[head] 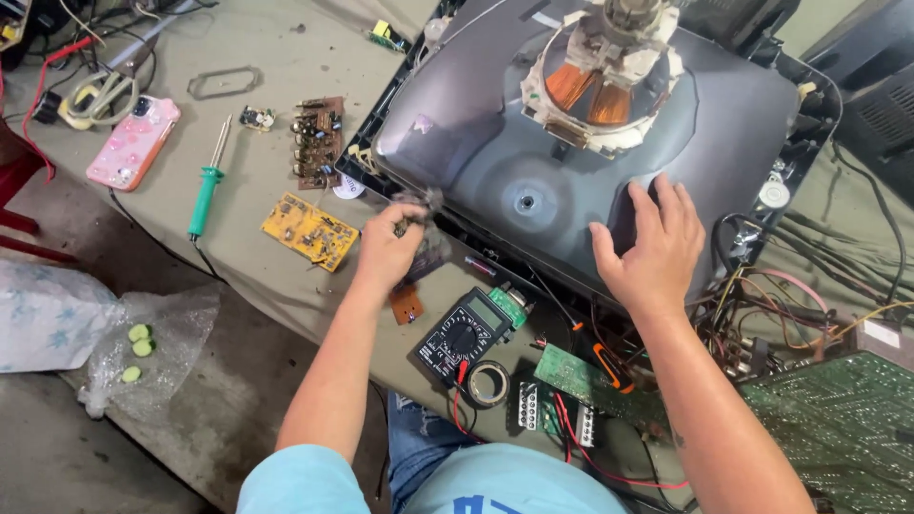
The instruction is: Cleaning the internal components and the back of a CRT television tube using a cloth and repositioning circuit boards.
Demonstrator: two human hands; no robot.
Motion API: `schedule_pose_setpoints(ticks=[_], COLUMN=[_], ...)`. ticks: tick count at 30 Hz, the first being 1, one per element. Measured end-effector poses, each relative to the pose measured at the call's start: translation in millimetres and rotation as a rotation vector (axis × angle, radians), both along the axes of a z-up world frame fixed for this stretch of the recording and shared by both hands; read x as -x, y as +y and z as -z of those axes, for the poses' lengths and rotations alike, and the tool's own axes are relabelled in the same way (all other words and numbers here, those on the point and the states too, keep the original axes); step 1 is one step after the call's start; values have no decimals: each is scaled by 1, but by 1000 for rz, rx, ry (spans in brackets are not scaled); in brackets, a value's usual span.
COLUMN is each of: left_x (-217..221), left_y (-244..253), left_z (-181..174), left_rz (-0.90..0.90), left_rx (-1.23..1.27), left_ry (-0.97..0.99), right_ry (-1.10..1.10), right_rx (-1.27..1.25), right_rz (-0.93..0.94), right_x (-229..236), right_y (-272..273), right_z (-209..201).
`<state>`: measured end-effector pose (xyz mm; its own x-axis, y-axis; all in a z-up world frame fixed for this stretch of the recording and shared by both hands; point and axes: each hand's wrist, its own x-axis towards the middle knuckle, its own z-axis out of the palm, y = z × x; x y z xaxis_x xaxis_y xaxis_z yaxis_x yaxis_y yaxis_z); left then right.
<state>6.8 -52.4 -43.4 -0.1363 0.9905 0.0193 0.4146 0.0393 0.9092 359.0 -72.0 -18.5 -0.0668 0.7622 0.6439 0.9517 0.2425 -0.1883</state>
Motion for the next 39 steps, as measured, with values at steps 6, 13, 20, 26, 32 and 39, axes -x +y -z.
schedule_pose_setpoints(ticks=[6, 13, 20, 26, 32, 39], left_x=[-36, -73, -23, -11, -31, -3], left_y=[-10, 1, 34, 65, 44, 67], left_z=[2, 47, 79, 107, 90, 78], left_rz=[-186, -225, -195, -338, -251, -403], left_rx=[73, -29, -249, -359, -245, -133], left_ry=[108, 243, 463, 533, 474, 320], right_ry=[10, -17, -18, -42, -64, -49], right_rx=[-15, -27, -12, -44, -55, -72], right_rz=[4, 13, 13, 22, 42, 44], right_x=[2, 1, 1, 0, 1, 2], right_y=[0, -1, -1, 1, -1, -2], right_z=[2, 3, 2, 3, 5, 5])
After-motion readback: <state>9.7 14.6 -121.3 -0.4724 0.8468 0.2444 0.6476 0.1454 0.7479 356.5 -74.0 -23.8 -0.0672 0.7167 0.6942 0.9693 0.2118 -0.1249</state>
